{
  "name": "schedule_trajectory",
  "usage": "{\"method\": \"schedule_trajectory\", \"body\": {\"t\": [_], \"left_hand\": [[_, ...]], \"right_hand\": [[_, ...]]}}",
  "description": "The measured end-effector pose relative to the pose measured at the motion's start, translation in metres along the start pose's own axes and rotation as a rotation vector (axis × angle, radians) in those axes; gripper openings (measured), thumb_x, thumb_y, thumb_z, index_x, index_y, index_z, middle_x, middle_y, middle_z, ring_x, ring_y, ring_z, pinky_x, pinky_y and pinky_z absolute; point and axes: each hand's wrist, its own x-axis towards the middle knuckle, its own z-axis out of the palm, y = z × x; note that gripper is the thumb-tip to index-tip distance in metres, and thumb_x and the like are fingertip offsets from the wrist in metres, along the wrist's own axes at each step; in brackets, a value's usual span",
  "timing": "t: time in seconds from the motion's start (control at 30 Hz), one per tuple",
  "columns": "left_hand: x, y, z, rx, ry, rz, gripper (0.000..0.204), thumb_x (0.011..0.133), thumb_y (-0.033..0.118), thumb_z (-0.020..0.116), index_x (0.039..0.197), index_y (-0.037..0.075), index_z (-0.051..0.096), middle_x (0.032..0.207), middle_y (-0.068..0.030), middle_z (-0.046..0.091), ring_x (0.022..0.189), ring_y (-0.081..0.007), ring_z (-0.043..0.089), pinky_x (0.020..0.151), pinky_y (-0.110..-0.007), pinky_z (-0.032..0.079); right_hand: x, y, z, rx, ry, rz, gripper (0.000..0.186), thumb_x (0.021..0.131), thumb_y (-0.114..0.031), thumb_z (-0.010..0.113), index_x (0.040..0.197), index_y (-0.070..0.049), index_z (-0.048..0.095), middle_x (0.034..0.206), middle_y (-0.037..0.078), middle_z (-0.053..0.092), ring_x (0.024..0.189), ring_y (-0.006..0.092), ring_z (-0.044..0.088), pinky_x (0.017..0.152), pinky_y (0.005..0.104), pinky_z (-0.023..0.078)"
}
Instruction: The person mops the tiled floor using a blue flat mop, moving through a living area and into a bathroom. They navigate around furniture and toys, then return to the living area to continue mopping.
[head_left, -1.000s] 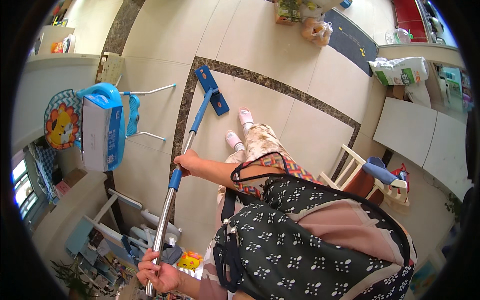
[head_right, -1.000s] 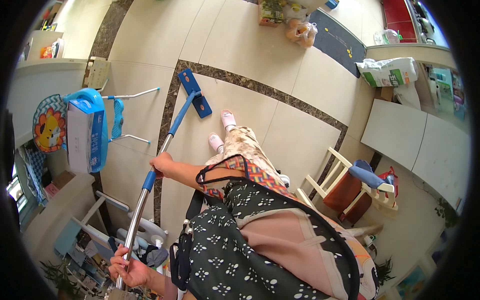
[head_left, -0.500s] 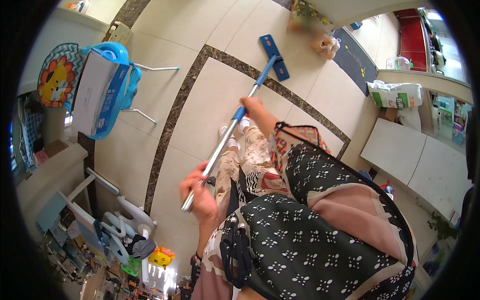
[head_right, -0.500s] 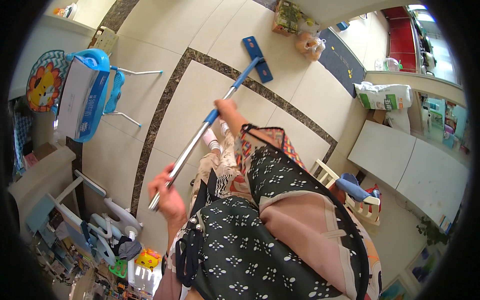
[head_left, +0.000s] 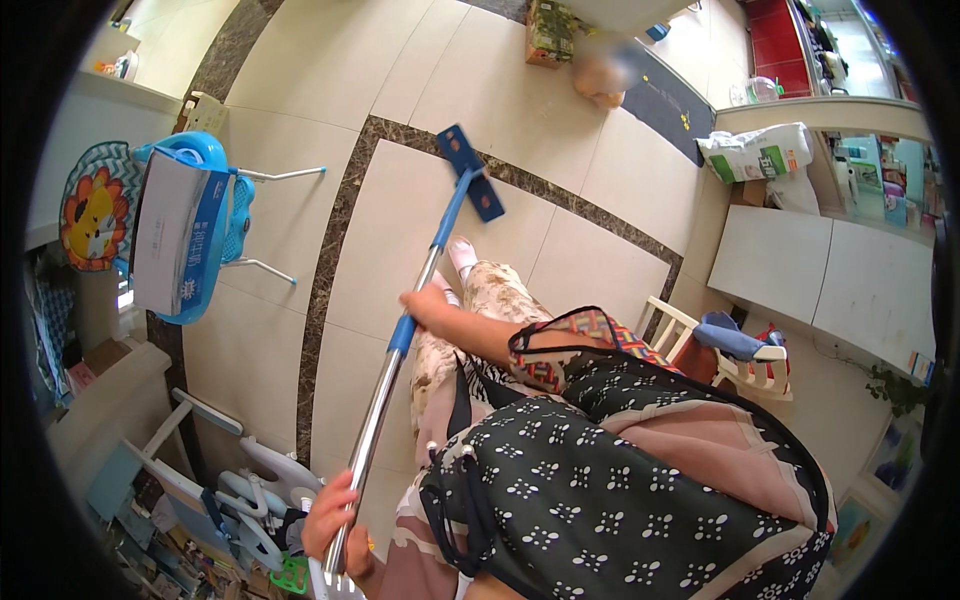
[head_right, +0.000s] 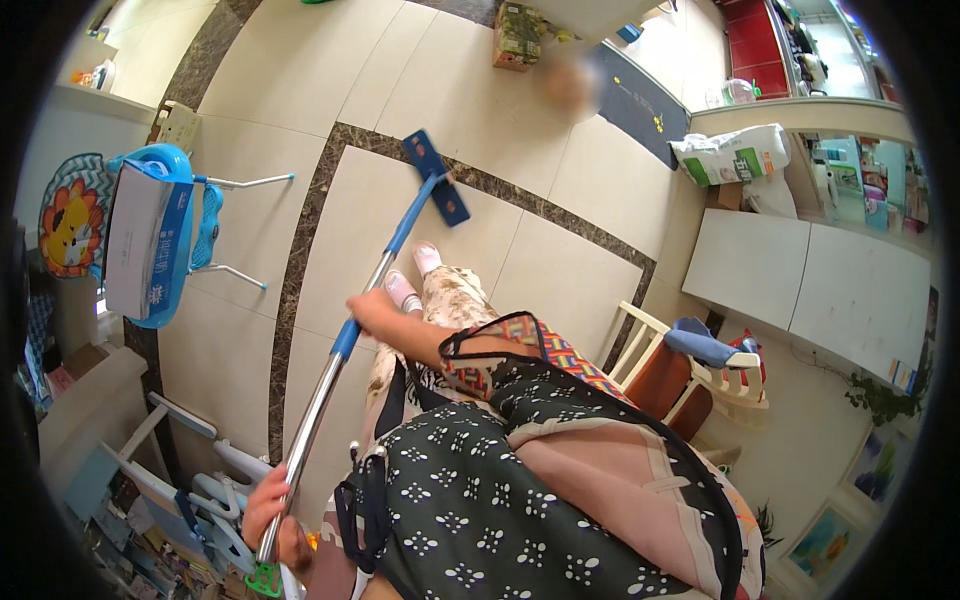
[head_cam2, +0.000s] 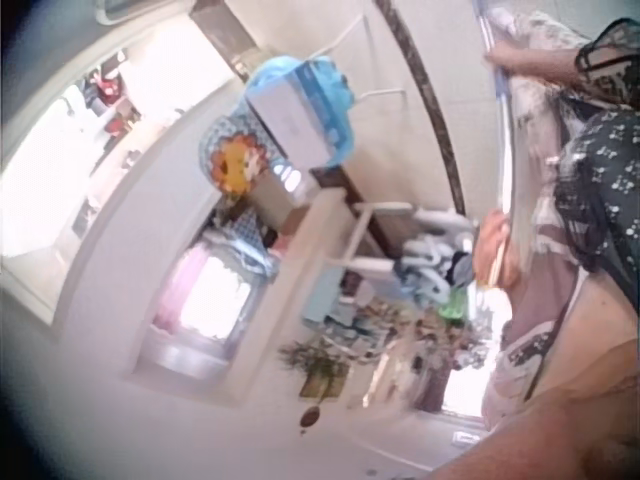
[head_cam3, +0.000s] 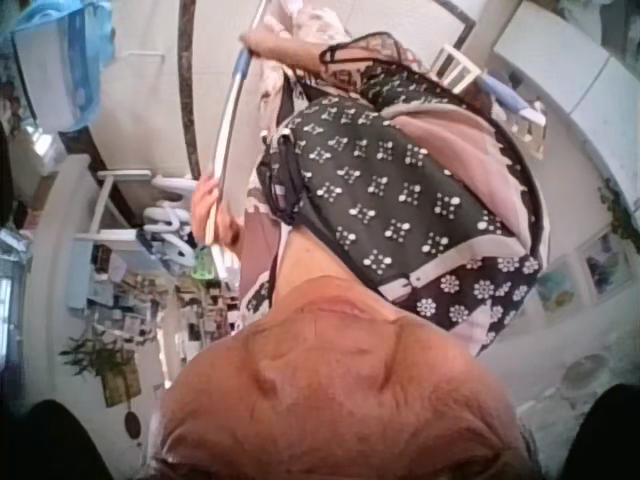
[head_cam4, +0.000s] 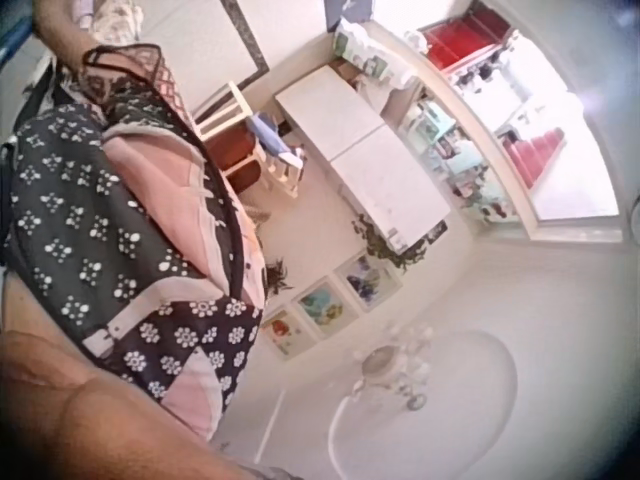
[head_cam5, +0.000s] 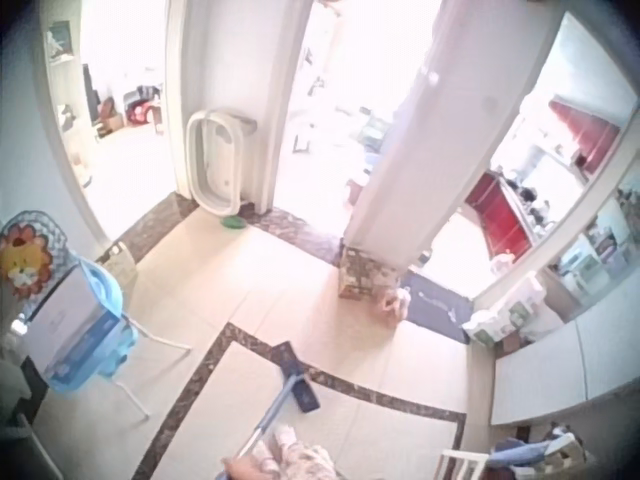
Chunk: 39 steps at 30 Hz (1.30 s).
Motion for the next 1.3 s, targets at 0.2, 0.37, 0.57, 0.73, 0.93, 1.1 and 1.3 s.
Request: {"method": "schedule_trajectory", "body": {"t": [0.2,0.37,0.57,0.73,0.93,1.1,1.3], "left_hand": [[-0.044,-0.019,-0.004,-0.076,0.143,-0.075,0.021,0.092,0.019,0.058,0.096,-0.001,0.053,0.101,-0.0260,0.060,0.108,-0.0463,0.060,0.075,-0.044,0.063],[-0.005,-0.065,0.053,-0.244,0.190,-0.140,0.013,0.094,0.013,0.056,0.099,0.000,0.054,0.105,-0.0252,0.061,0.114,-0.0469,0.058,0.078,-0.045,0.063],[0.037,-0.128,0.177,-0.276,-0.147,-0.007,0.017,0.092,0.004,0.065,0.106,0.001,0.056,0.116,-0.0239,0.060,0.124,-0.0452,0.052,0.094,-0.047,0.057],[0.084,-0.114,0.233,-0.327,-0.262,-0.024,0.028,0.086,0.016,0.077,0.103,0.001,0.060,0.117,-0.0234,0.064,0.122,-0.0426,0.057,0.104,-0.052,0.045],[0.123,-0.020,0.247,-0.247,-0.282,-0.012,0.020,0.094,0.016,0.066,0.105,0.001,0.058,0.120,-0.0283,0.060,0.125,-0.0483,0.052,0.109,-0.057,0.038],[0.154,0.014,0.289,-0.116,-0.252,0.002,0.017,0.093,0.012,0.065,0.099,-0.002,0.058,0.115,-0.0278,0.062,0.122,-0.0450,0.056,0.083,-0.043,0.060],[0.172,0.067,0.323,0.029,-0.024,-0.123,0.012,0.091,0.010,0.061,0.092,-0.001,0.057,0.105,-0.0264,0.066,0.112,-0.0429,0.063,0.068,-0.034,0.061]], "right_hand": [[-0.012,0.008,0.019,-0.020,-0.025,-0.002,0.023,0.077,-0.015,0.068,0.073,0.006,0.061,0.063,0.017,0.062,0.046,0.0273,0.060,0.042,0.0386,0.048],[0.061,-0.012,-0.035,-0.115,0.236,-0.106,0.031,0.072,-0.022,0.073,0.080,0.007,0.066,0.076,0.020,0.068,0.068,0.0302,0.069,0.061,0.0409,0.055],[0.133,-0.078,-0.184,-0.142,0.385,-0.097,0.030,0.073,-0.016,0.074,0.087,0.008,0.063,0.078,0.016,0.066,0.064,0.0284,0.068,0.050,0.0425,0.054],[0.133,-0.118,-0.260,-0.058,0.398,-0.153,0.029,0.073,-0.014,0.073,0.086,0.009,0.062,0.078,0.017,0.064,0.062,0.0266,0.066,0.047,0.0400,0.052],[0.059,-0.164,-0.303,0.116,0.273,-0.174,0.021,0.076,-0.013,0.068,0.079,0.004,0.057,0.065,0.011,0.057,0.047,0.0217,0.057,0.038,0.0378,0.044],[0.082,-0.172,-0.308,0.238,0.184,-0.111,0.021,0.080,-0.016,0.065,0.080,0.003,0.055,0.063,0.010,0.054,0.042,0.0228,0.053,0.033,0.0386,0.039],[0.064,-0.193,-0.294,0.394,-0.045,0.021,0.017,0.082,-0.013,0.061,0.079,-0.003,0.048,0.062,0.007,0.048,0.040,0.0193,0.046,0.032,0.0352,0.033]]}}
